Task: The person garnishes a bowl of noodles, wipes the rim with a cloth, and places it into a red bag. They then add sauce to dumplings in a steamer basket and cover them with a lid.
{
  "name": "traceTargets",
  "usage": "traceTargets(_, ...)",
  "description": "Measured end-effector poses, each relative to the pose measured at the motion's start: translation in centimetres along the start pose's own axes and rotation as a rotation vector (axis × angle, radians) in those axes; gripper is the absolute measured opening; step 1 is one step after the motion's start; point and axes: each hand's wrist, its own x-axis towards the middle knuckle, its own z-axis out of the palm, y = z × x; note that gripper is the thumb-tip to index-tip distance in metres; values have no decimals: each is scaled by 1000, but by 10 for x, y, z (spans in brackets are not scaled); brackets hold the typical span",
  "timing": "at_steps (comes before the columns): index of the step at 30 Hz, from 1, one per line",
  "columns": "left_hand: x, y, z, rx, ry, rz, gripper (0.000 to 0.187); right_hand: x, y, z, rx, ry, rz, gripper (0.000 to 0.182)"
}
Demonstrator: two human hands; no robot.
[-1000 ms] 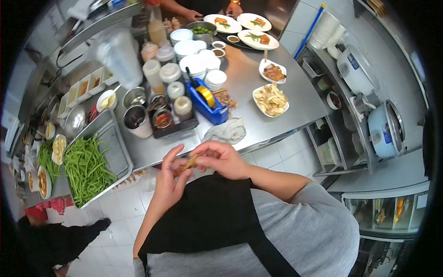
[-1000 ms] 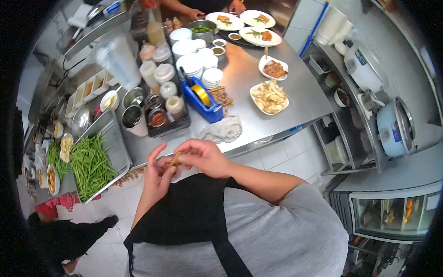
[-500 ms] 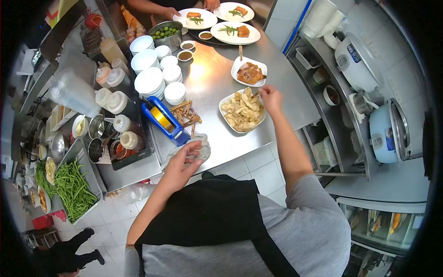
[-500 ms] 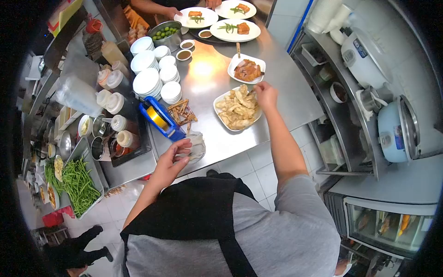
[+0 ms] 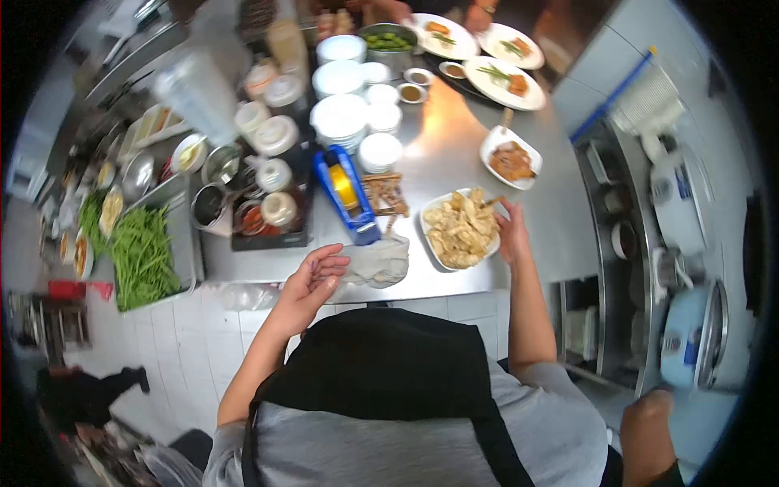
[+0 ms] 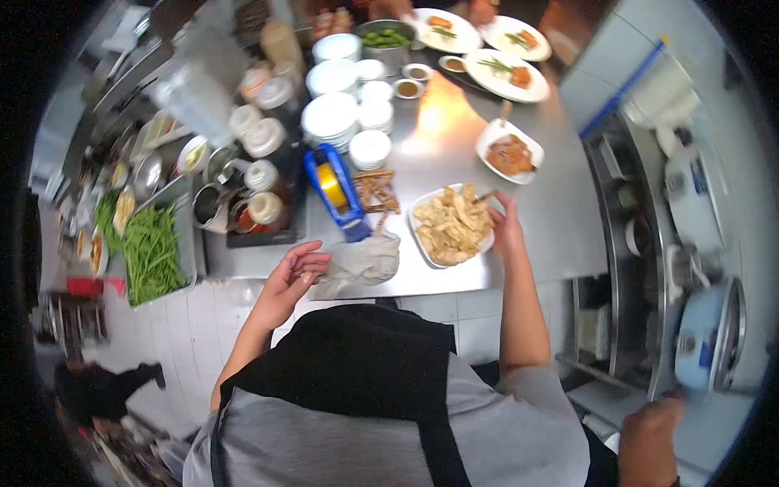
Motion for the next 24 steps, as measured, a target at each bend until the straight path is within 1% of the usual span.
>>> traceTargets(1, -9, 3, -5, 2, 20, 8, 46, -5, 9, 11, 0, 24, -22, 68)
traceTargets(3, -29, 7, -16, -9, 69, 30, 48, -8, 26, 25, 106, 151, -50, 65)
traceTargets(4, -39, 10, -21, -9, 91, 42, 48, -14, 33, 33, 86, 184, -130, 64)
traceTargets(5, -49, 12, -27, -9, 114, 54, 49, -17, 42, 37, 159, 173, -166, 63)
traceTargets(6, -58, 14, -34, -7, 131, 65, 49, -12, 51, 38, 127, 299, -198, 64)
traceTargets(7, -67, 18, -42, -12, 155, 79, 49, -23, 47, 57, 120, 376, -208, 64)
traceTargets(8, -75, 22, -51, -17, 168, 92, 50, -27, 48, 66, 124, 394, -210, 63)
traceTargets(9, -87, 26, -65, -23, 169, 105, 50, -27, 51, 66, 130, 424, -214, 62)
traceTargets(11, -112, 35, -101, -31, 296, 169, 50, -18, 65, 49, 108, 458, -335, 62)
traceTargets(12, -125, 39, -124, -32, 349, 206, 50, -15, 62, 38, -31, 590, -428, 61)
traceTargets(13, -143, 46, -155, -16, 496, 271, 47, -16, 56, 34, -169, 724, -527, 61)
traceTargets(14, -166, 50, -192, 2, 638, 339, 45, -28, 41, 52, -366, 865, -592, 59)
traceTargets(16, -217, 49, -272, 93, 1044, 474, 29, -43, 16, 68, -583, 1003, -901, 52)
traceTargets(17, -244, 42, -320, -57, 1203, 551, 28, -51, 4, 92, -642, 1102, -1029, 50)
traceTargets(18, -274, 30, -374, -146, 1241, 643, 27, -62, -10, 119, -698, 1203, -1156, 49)
traceTargets(19, -303, 14, -431, -248, 1270, 681, 26, -68, -19, 134, -725, 1177, -1178, 47)
traceTargets(20, -314, -11, -484, -358, 1302, 627, 26, -76, -24, 150, -750, 1155, -1197, 46)
traceTargets(21, -322, -39, -539, -466, 1326, 572, 26, -85, -24, 180, -744, 1183, -1246, 45)
traceTargets(22, -338, -56, -621, -575, 1336, 521, 27, -104, -11, 242, -731, 1222, -1299, 44)
traceTargets(23, -334, -70, -659, -719, 1276, 509, 22, -123, -7, 297, -670, 1144, -1219, 45)
traceTargets(24, -327, -83, -692, -864, 1211, 489, 26, -131, -1, 333, -689, 1080, -1293, 45)
